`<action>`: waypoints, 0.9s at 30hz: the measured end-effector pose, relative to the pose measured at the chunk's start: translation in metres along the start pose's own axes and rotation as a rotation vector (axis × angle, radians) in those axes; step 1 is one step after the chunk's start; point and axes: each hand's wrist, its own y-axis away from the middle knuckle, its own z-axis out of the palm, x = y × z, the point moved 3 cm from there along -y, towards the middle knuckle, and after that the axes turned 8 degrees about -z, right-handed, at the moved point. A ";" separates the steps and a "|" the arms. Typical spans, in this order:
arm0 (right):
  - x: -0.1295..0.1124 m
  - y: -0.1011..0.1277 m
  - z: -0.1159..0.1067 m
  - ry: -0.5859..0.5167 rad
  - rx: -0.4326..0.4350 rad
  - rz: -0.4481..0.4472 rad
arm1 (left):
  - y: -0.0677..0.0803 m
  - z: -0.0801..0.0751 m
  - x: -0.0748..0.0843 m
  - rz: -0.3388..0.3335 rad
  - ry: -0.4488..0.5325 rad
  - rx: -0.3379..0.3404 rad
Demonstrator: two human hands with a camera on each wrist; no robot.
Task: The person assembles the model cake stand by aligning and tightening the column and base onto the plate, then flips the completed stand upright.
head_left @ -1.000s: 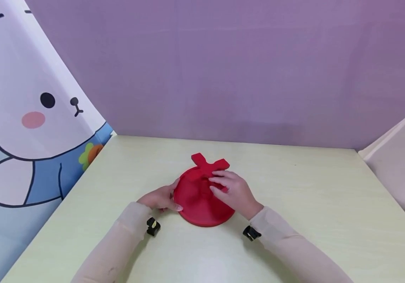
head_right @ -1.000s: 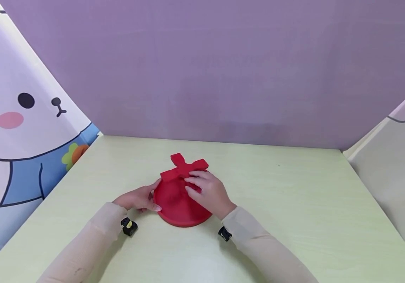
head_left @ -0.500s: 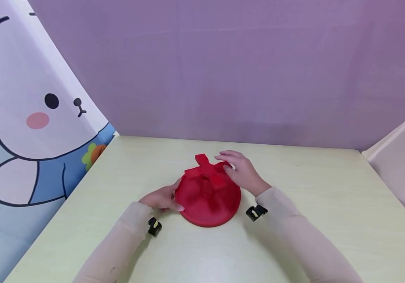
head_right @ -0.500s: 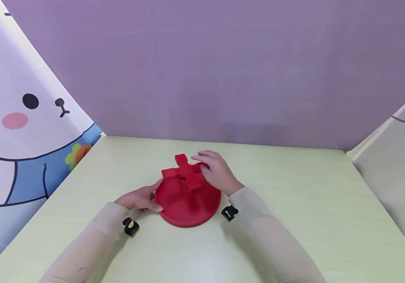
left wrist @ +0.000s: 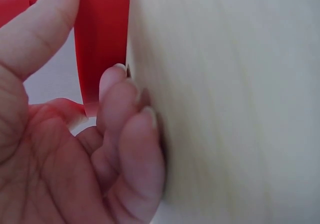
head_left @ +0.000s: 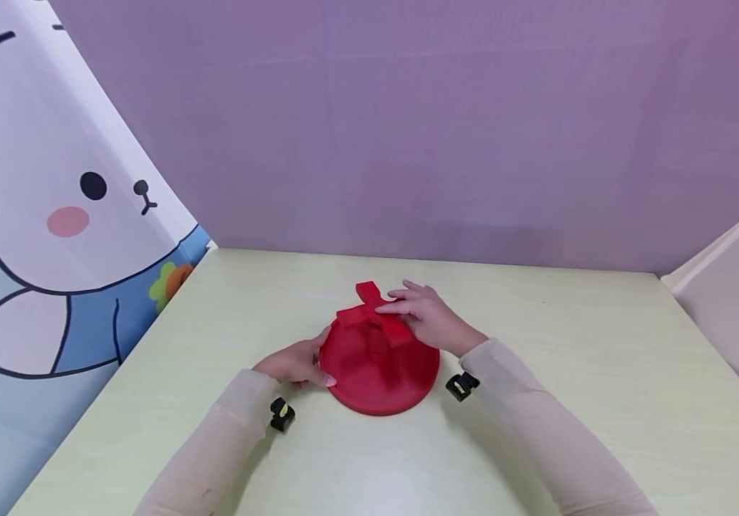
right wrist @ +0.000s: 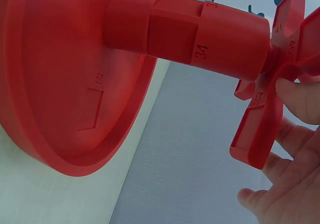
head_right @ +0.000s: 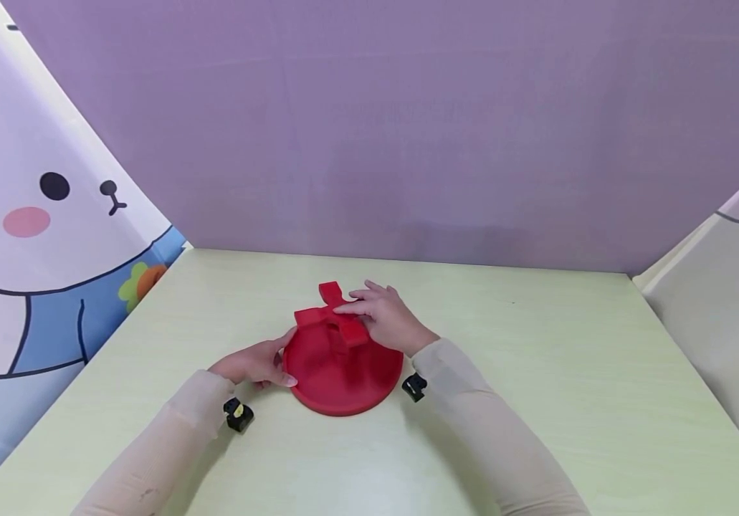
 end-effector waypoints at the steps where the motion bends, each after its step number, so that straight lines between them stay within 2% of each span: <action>1: -0.001 0.000 0.000 0.012 -0.002 0.002 | 0.000 0.000 0.000 0.001 0.004 -0.002; 7: -0.003 0.000 0.002 0.068 0.010 0.021 | 0.000 0.001 0.000 -0.005 0.010 0.003; 11: -0.005 0.001 0.002 0.116 0.041 -0.005 | 0.002 0.001 0.003 -0.009 0.006 0.004; 20: -0.016 0.001 0.002 0.303 0.026 -0.040 | 0.003 0.001 0.005 0.012 0.009 -0.008; 23: -0.021 0.000 0.003 0.340 0.008 -0.019 | 0.002 0.001 0.005 0.023 0.012 -0.018; 27: -0.027 0.000 0.003 0.330 -0.023 0.063 | 0.001 0.001 0.004 0.023 0.005 -0.019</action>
